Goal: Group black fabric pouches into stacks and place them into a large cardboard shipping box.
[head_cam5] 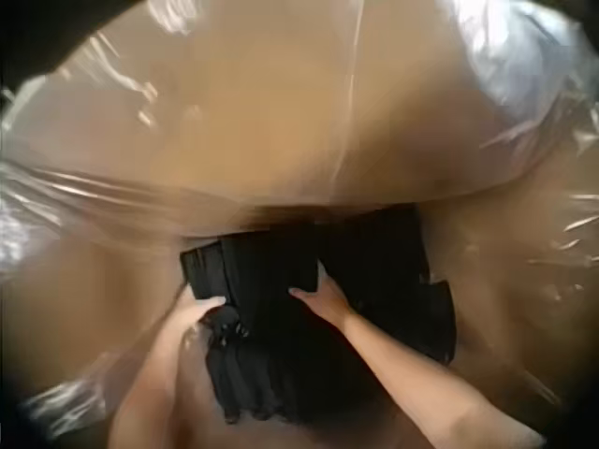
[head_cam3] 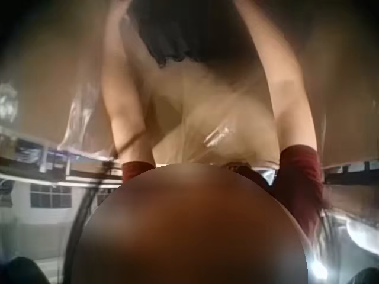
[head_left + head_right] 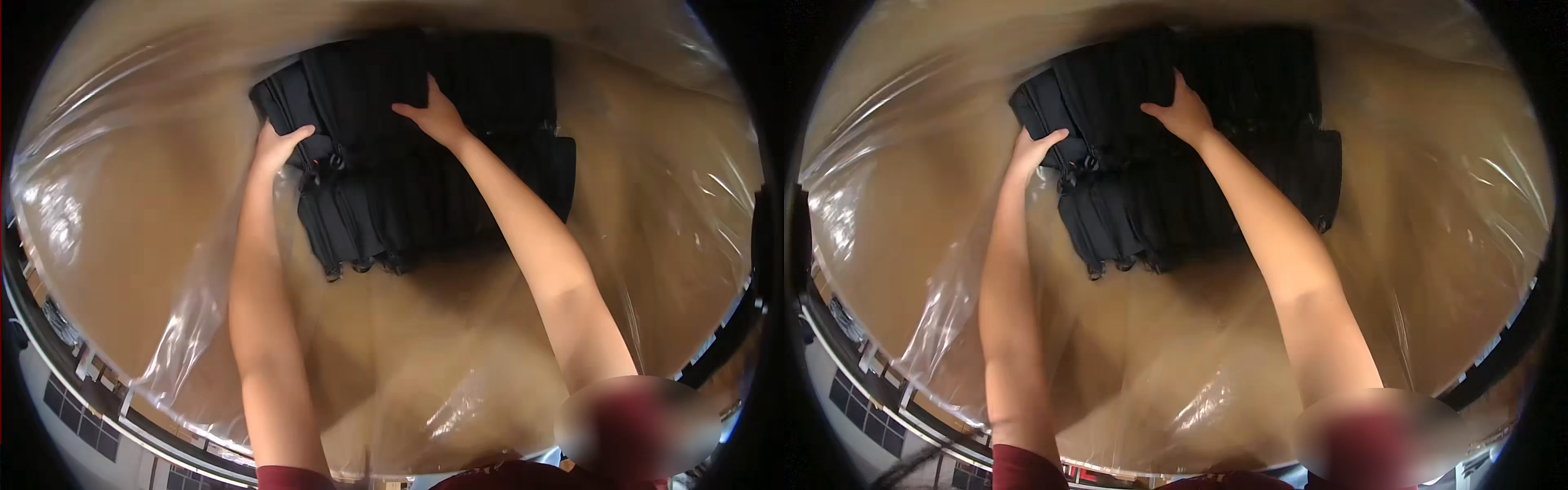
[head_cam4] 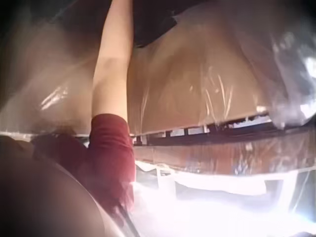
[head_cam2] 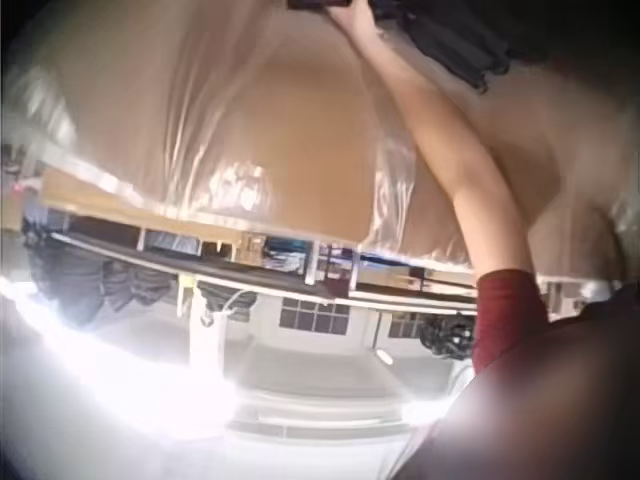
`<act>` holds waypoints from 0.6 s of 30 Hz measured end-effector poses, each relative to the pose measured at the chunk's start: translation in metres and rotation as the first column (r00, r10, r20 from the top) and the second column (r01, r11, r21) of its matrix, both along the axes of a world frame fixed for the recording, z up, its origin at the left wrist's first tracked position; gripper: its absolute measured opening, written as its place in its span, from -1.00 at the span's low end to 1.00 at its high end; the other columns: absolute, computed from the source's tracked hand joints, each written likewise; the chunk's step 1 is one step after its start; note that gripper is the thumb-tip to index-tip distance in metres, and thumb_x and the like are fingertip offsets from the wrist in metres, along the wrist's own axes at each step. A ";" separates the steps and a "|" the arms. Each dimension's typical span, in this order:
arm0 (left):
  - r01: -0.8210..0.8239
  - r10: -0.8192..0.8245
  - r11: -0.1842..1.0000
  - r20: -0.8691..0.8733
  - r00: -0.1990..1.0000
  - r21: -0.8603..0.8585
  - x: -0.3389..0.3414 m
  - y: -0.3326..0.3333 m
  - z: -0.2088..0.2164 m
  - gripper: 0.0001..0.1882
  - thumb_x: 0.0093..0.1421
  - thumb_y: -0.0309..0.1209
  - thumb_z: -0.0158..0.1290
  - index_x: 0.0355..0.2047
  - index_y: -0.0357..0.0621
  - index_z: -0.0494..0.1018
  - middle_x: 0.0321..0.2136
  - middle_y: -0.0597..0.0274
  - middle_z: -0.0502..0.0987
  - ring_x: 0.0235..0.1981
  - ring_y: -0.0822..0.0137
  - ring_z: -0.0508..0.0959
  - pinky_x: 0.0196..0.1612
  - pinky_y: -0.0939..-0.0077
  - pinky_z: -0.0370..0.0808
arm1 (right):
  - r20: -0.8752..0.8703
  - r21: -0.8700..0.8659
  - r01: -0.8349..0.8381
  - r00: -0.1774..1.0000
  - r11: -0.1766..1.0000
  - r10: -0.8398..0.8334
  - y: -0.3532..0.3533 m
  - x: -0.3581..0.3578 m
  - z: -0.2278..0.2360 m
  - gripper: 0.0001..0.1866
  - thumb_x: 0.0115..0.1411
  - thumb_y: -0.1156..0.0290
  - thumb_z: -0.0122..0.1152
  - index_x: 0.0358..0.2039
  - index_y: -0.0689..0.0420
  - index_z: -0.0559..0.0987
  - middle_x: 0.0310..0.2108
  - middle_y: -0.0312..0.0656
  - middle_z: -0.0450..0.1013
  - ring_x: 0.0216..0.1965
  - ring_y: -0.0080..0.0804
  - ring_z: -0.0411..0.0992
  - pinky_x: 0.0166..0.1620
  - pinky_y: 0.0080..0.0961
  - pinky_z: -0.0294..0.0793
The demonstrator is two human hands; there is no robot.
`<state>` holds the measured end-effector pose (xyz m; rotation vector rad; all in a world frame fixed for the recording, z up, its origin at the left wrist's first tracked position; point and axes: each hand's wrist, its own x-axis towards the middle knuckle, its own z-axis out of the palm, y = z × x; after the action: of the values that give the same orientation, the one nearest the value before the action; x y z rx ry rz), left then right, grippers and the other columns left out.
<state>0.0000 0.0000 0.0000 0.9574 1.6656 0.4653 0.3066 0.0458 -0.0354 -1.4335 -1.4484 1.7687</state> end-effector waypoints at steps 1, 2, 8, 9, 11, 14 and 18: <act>0.028 -0.024 0.999 -0.111 0.994 0.034 -0.008 -0.005 -0.006 -0.04 -0.08 -0.09 0.32 0.21 -0.29 0.09 0.15 -0.11 0.29 0.13 -0.07 0.32 0.20 0.28 0.21 | 0.153 0.018 -0.025 0.988 1.000 0.022 -0.006 -0.010 -0.005 0.14 -0.04 -0.24 0.26 0.34 0.13 -0.09 0.30 0.01 0.04 0.30 0.12 -0.02 0.29 -0.09 0.01; 0.063 -0.048 0.996 -0.223 0.974 0.062 -0.014 -0.014 -0.013 -0.05 -0.08 -0.06 0.31 0.16 -0.38 0.14 0.13 -0.21 0.29 0.13 -0.08 0.32 0.19 0.25 0.22 | 0.299 0.029 -0.056 0.953 0.998 0.045 -0.014 -0.016 -0.009 0.15 -0.04 -0.27 0.24 0.34 0.15 -0.08 0.29 0.06 0.03 0.31 0.06 -0.02 0.29 -0.13 0.01; 0.197 0.365 0.809 -0.736 0.570 0.554 0.096 -0.011 -0.004 -0.26 0.18 -0.04 0.03 0.24 -0.21 0.10 0.24 -0.13 0.12 0.25 -0.07 0.15 0.26 0.07 0.03 | 0.199 0.189 0.121 0.967 0.974 -0.159 -0.008 0.013 -0.019 -0.13 0.20 -0.22 -0.05 0.35 -0.02 -0.06 0.29 0.08 0.04 0.32 0.00 -0.01 0.30 -0.18 0.00; 0.345 0.299 0.787 -0.805 0.512 0.512 0.105 -0.010 -0.005 -0.29 0.22 -0.03 -0.04 0.28 -0.10 0.08 0.29 -0.08 0.04 0.29 -0.05 0.08 0.29 0.02 -0.05 | 0.202 0.183 0.121 0.967 0.976 -0.158 -0.008 0.014 -0.019 -0.13 0.20 -0.22 -0.05 0.35 -0.02 -0.06 0.29 0.08 0.04 0.32 0.00 -0.01 0.30 -0.18 0.00; 0.472 0.111 0.796 -0.859 0.500 0.378 0.107 0.001 -0.014 -0.36 0.29 -0.07 -0.15 0.32 0.06 0.01 0.35 -0.01 -0.12 0.35 -0.01 -0.05 0.30 -0.07 -0.16 | 0.186 0.230 0.094 0.973 0.969 -0.138 -0.011 0.004 -0.018 -0.30 0.31 -0.12 -0.22 0.35 -0.08 -0.03 0.30 0.03 0.03 0.32 -0.01 -0.02 0.30 -0.17 0.00; 0.502 0.027 0.794 -0.846 0.533 0.342 0.089 0.005 -0.038 -0.40 0.31 -0.10 -0.16 0.32 0.13 0.03 0.34 -0.02 -0.11 0.35 -0.04 -0.08 0.29 -0.13 -0.20 | 0.184 0.235 0.088 0.974 0.968 -0.134 -0.010 -0.013 -0.024 -0.35 0.34 -0.07 -0.26 0.35 -0.08 -0.01 0.31 -0.01 0.02 0.32 -0.02 -0.01 0.29 -0.16 0.01; 0.439 0.096 0.740 -0.726 0.681 0.510 0.151 0.012 -0.016 -0.39 0.30 -0.13 -0.16 0.32 0.06 0.03 0.34 0.03 -0.08 0.36 0.00 -0.11 0.30 -0.12 -0.23 | 0.260 0.292 0.085 0.952 0.953 -0.165 -0.010 0.012 -0.038 -0.34 0.33 -0.09 -0.26 0.35 -0.09 0.00 0.31 0.00 0.03 0.31 -0.01 0.01 0.29 -0.17 0.01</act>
<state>0.1510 0.0121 -0.0161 2.0427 2.1026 0.5968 0.3190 0.0359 -0.0730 -1.6309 -1.6292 1.2621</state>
